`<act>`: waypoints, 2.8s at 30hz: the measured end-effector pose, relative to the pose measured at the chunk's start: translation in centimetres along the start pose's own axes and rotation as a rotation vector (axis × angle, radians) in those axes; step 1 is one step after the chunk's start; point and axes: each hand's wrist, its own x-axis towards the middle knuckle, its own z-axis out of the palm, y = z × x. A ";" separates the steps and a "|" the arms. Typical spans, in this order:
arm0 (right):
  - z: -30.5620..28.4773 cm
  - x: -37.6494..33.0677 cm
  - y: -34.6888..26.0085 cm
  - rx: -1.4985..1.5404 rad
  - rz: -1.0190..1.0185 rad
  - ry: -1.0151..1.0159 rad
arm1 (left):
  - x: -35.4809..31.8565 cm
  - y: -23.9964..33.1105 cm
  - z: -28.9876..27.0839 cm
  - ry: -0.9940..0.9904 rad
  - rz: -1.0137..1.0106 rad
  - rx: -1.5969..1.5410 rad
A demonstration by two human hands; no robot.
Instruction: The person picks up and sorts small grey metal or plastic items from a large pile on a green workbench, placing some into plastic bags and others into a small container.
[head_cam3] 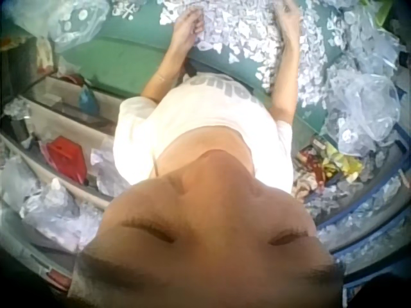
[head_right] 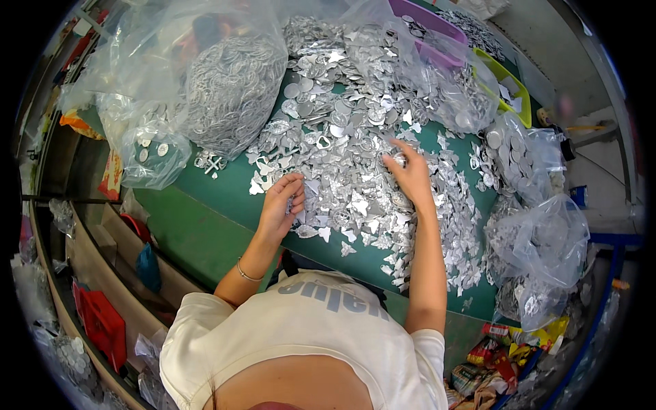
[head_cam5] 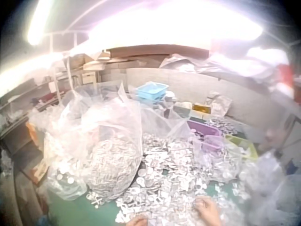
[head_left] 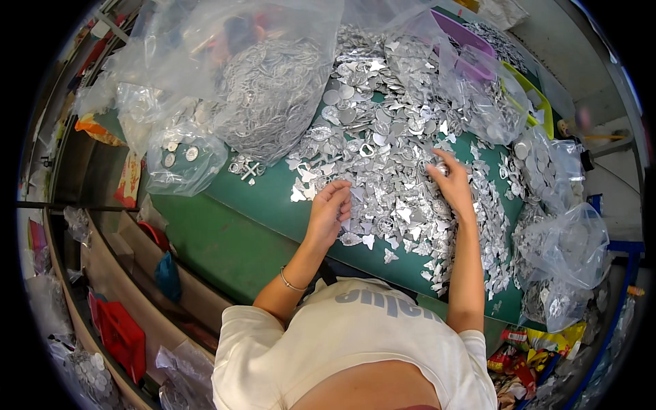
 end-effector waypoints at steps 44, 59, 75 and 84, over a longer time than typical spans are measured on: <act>2.2 0.3 -1.8 1.912 0.565 -0.195 | 4.3 4.9 1.0 0.073 0.614 1.161; 4.9 -2.2 -5.1 -0.312 -0.256 -0.010 | 9.9 3.0 4.3 0.063 0.764 1.709; 3.6 -7.2 -7.8 -0.519 -0.095 -0.283 | 10.4 3.5 1.9 -0.137 0.907 1.636; 2.6 -10.7 -5.8 -0.416 -0.111 -0.155 | 3.0 1.6 1.8 -0.373 0.789 1.455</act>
